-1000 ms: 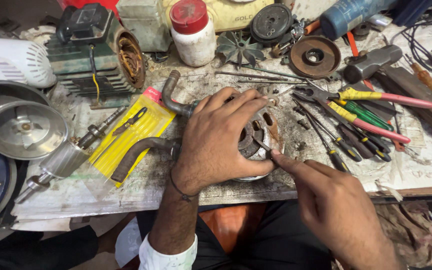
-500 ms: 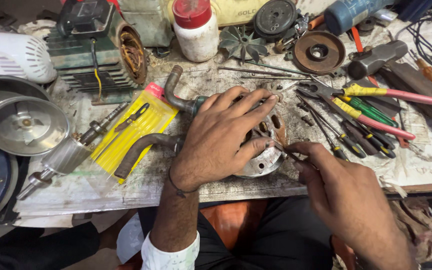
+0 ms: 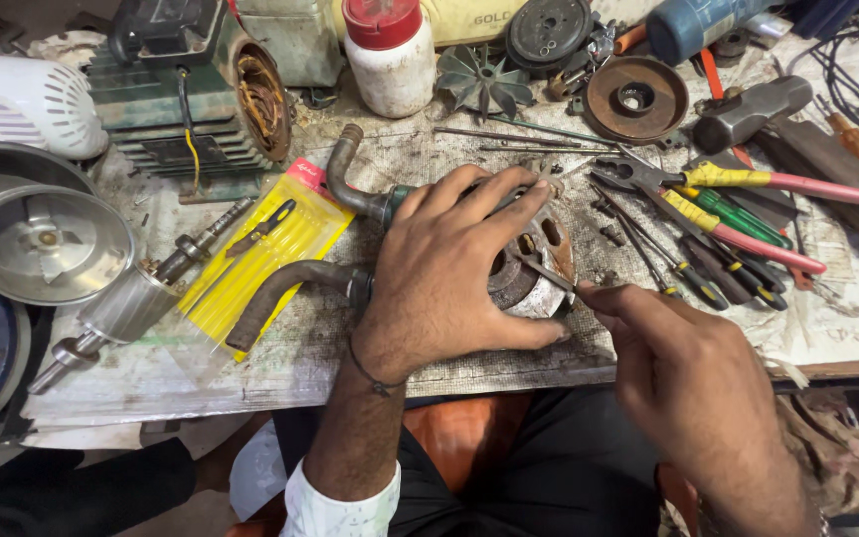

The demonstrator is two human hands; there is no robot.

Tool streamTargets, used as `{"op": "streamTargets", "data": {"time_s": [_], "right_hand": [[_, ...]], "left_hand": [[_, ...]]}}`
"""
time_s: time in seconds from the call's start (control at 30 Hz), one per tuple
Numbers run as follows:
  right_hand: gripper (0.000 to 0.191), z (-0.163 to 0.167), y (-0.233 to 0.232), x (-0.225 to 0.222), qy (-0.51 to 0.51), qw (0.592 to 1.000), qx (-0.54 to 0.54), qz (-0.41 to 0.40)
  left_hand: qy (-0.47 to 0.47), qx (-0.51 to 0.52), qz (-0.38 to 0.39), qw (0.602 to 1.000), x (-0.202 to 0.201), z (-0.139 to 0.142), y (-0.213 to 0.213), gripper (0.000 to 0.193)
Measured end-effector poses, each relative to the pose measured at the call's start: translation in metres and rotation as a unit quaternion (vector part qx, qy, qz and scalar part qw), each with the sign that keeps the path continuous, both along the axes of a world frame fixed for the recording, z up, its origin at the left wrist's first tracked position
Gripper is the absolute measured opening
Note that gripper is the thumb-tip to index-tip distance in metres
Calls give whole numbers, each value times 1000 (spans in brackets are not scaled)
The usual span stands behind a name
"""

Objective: The person holds a rusty pump end cover on a cluttered workbench and works around its edge with a small punch-like tool, tapping and prying at the bearing or insert seated in the housing. They rotate the cover between strikes and continue working the part loose throughout the clip.

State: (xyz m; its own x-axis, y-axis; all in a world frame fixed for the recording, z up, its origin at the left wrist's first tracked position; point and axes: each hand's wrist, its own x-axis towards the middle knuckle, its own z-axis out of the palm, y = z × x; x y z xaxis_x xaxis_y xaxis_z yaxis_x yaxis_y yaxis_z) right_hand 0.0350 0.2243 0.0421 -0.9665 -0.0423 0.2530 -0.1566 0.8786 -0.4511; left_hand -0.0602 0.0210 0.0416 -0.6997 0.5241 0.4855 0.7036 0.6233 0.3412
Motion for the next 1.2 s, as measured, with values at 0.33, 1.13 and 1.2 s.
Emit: {"op": "streamTargets", "data": {"time_s": [0.33,1.13,1.2], "right_hand": [[30,0,-5,-7,41,999,6,-4],[29,-3,4,-8,18,999,-42,6],[37,-4,5,-3,-18,1000,-17,9]], "left_hand": [[15,-1,12,1000,-2,-3,4,105],[1,5,27,1000,-3,-6,4,99],[-2,4,25,1000,-3,-6,4,99]]}}
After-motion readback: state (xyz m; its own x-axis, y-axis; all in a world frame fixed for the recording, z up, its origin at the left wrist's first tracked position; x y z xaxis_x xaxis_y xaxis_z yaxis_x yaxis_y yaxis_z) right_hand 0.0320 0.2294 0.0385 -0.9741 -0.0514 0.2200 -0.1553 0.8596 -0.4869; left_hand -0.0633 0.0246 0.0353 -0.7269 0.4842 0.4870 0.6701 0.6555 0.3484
